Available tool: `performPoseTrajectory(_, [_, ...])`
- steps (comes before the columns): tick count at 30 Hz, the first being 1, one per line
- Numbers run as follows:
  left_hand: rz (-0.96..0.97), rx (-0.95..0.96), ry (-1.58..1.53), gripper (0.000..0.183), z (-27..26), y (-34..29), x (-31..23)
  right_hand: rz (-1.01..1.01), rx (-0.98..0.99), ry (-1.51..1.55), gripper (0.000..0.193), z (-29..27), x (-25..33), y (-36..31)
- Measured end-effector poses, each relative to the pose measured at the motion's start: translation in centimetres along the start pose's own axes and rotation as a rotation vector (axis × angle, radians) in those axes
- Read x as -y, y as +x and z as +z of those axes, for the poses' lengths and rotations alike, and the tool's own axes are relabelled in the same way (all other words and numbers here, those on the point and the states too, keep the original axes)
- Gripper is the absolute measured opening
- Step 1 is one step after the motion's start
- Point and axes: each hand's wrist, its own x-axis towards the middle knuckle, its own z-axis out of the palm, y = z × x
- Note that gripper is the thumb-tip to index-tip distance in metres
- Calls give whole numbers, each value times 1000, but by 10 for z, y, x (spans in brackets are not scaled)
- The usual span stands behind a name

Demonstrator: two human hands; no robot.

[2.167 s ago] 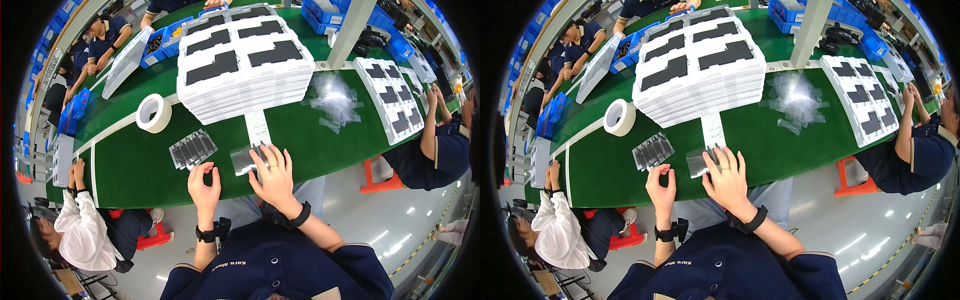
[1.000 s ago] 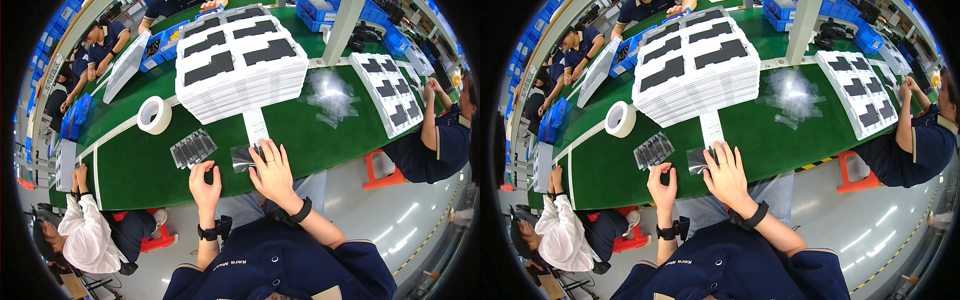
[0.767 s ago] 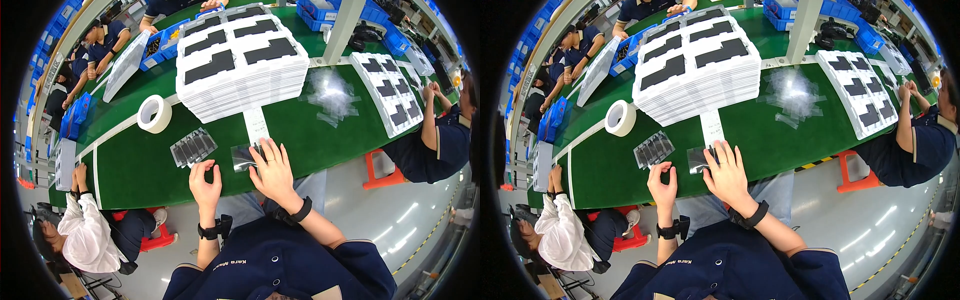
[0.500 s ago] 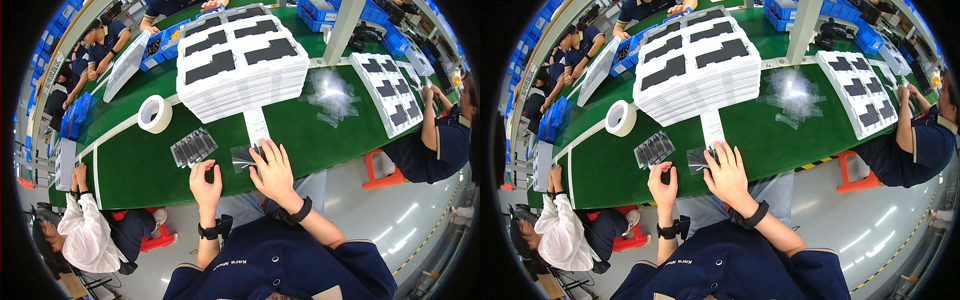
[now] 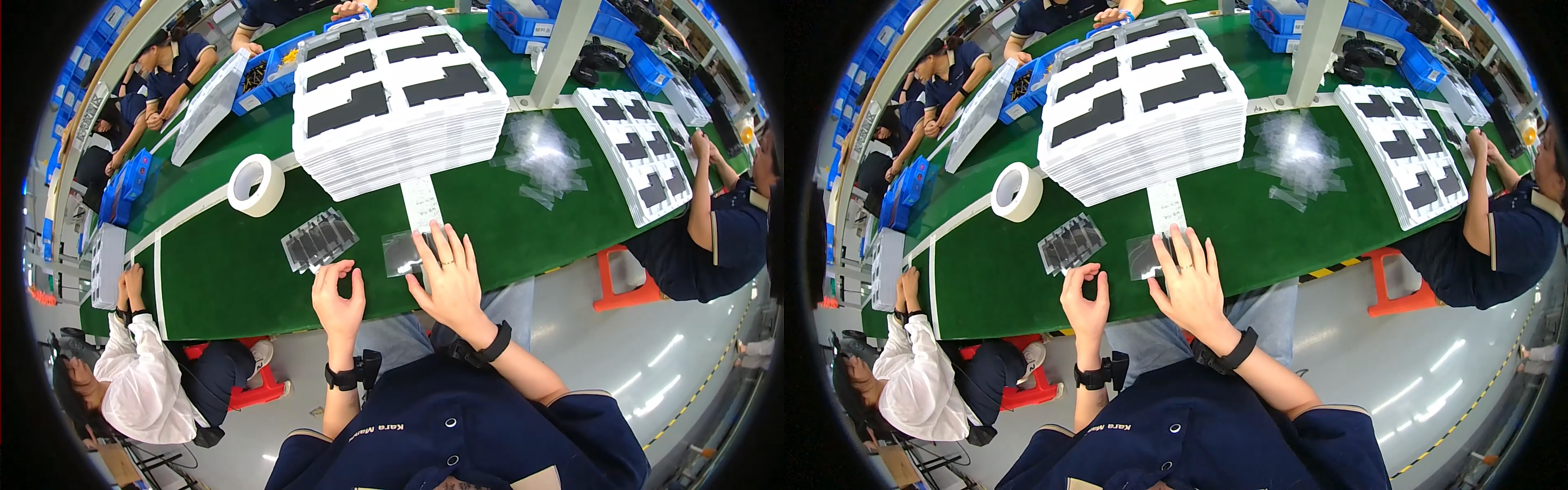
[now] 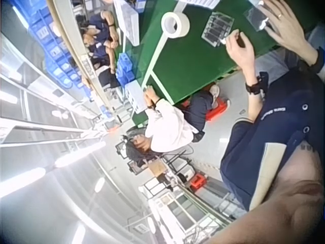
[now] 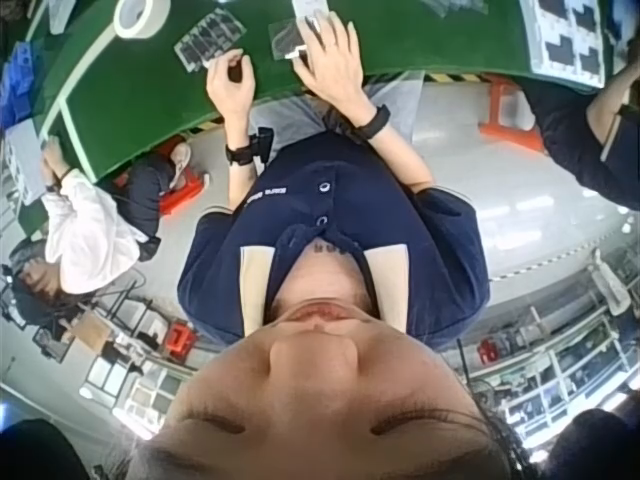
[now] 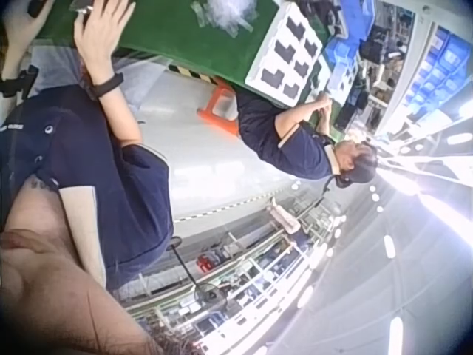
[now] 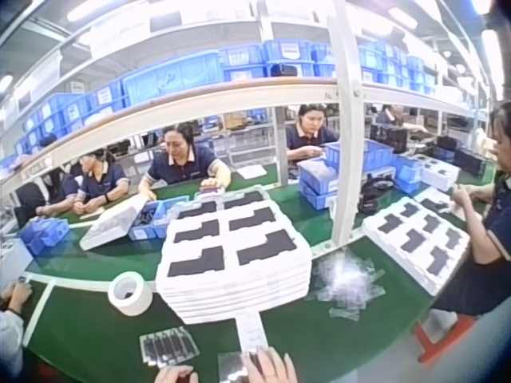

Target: Assembling small black plastic electronic housing components using adhesive strips on a factory production line.

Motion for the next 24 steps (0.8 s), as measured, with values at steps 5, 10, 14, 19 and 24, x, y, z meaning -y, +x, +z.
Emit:
performPoseTrajectory(5, [-8,-17,5,13,2,5,-1,-11,-15,-17,62,-2,-1,5])
performPoseTrajectory(10, [33,-30,46,11,-1,8,1,-14,-8,-18,47,-1,0,9])
performPoseTrajectory(14, [-14,-26,29,10,-2,-2,9,-17,12,-7,44,8,1,3])
performPoseTrajectory(19, [25,-61,2,11,-2,-1,2,0,17,-29,44,2,0,-3])
performPoseTrajectory(24, [-13,-62,50,9,-4,-3,1,-23,43,-51,45,3,-2,-5])
